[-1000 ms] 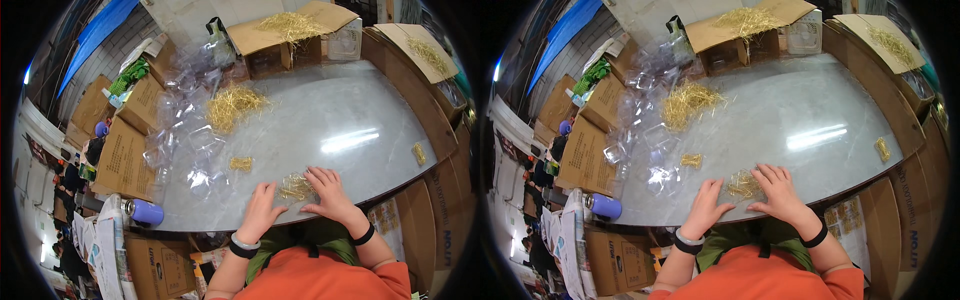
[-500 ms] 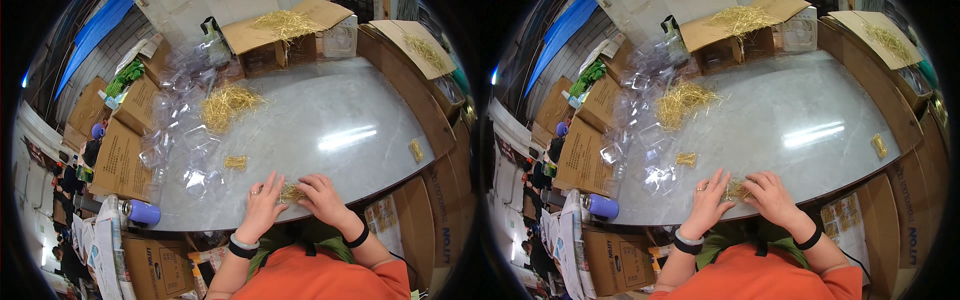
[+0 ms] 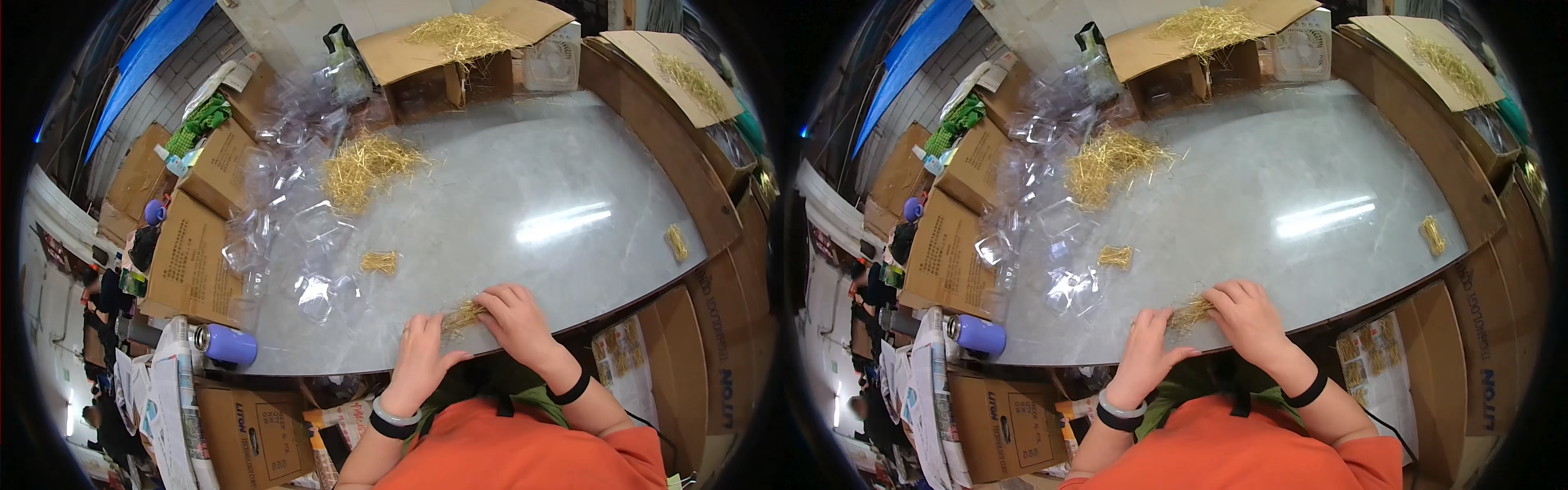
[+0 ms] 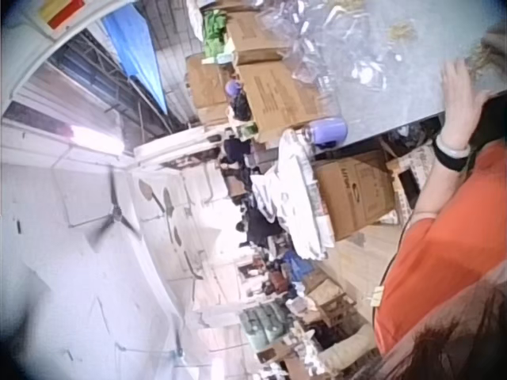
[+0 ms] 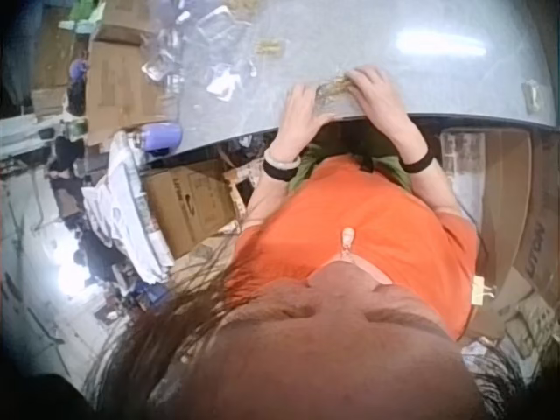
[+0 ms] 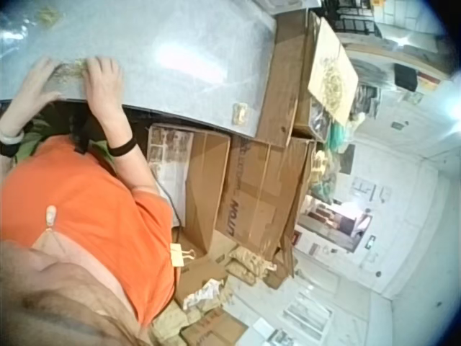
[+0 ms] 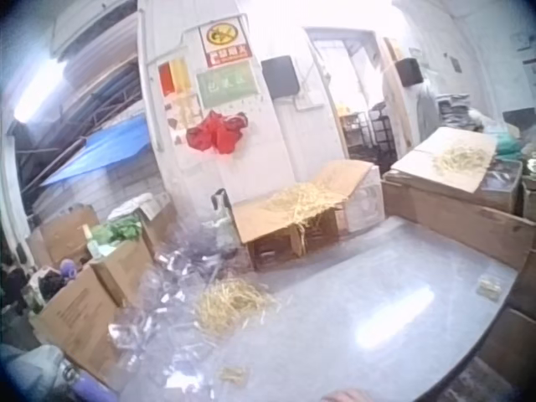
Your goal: Bundling small gold-colored metallic wires together into organized groups.
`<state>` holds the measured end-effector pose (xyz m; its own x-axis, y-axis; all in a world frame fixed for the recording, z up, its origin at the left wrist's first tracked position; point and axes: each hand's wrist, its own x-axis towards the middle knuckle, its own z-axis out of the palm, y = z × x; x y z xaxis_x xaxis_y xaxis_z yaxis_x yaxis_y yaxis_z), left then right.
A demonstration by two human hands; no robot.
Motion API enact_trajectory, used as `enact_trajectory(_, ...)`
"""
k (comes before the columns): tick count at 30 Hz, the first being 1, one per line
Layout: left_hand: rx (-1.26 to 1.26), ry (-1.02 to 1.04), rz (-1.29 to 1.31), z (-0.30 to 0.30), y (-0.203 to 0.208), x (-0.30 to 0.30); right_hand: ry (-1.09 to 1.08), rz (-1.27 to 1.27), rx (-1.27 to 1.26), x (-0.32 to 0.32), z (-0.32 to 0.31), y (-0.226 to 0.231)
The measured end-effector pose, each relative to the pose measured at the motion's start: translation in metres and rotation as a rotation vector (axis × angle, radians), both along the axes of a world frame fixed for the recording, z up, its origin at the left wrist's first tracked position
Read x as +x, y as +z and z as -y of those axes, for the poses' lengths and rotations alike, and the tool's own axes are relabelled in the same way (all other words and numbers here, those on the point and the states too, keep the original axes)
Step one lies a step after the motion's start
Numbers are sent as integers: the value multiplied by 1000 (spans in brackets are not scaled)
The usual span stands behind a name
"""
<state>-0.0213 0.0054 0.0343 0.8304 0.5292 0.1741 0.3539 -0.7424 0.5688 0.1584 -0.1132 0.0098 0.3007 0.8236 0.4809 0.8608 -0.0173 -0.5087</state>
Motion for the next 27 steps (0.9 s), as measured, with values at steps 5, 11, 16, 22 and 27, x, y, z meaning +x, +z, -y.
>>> enact_trajectory(5, 21, 32, 47, -7, -8, -4, 33, -25, -25, 3, -2, -1)
enact_trajectory(11, 91, 66, 94, -3, -17, 14, 214, -14, -68, 4, 5, 18)
enact_trajectory(16, -351, 14, 233, 9, -8, 30, 202, 52, -151, 11, 5, 2)
enact_trajectory(22, 8, -70, 87, -1, -12, 3, 181, -15, -101, 13, 15, 22)
enact_trajectory(27, 55, -185, 57, -12, -14, 15, 278, -18, -144, 22, 9, 14)
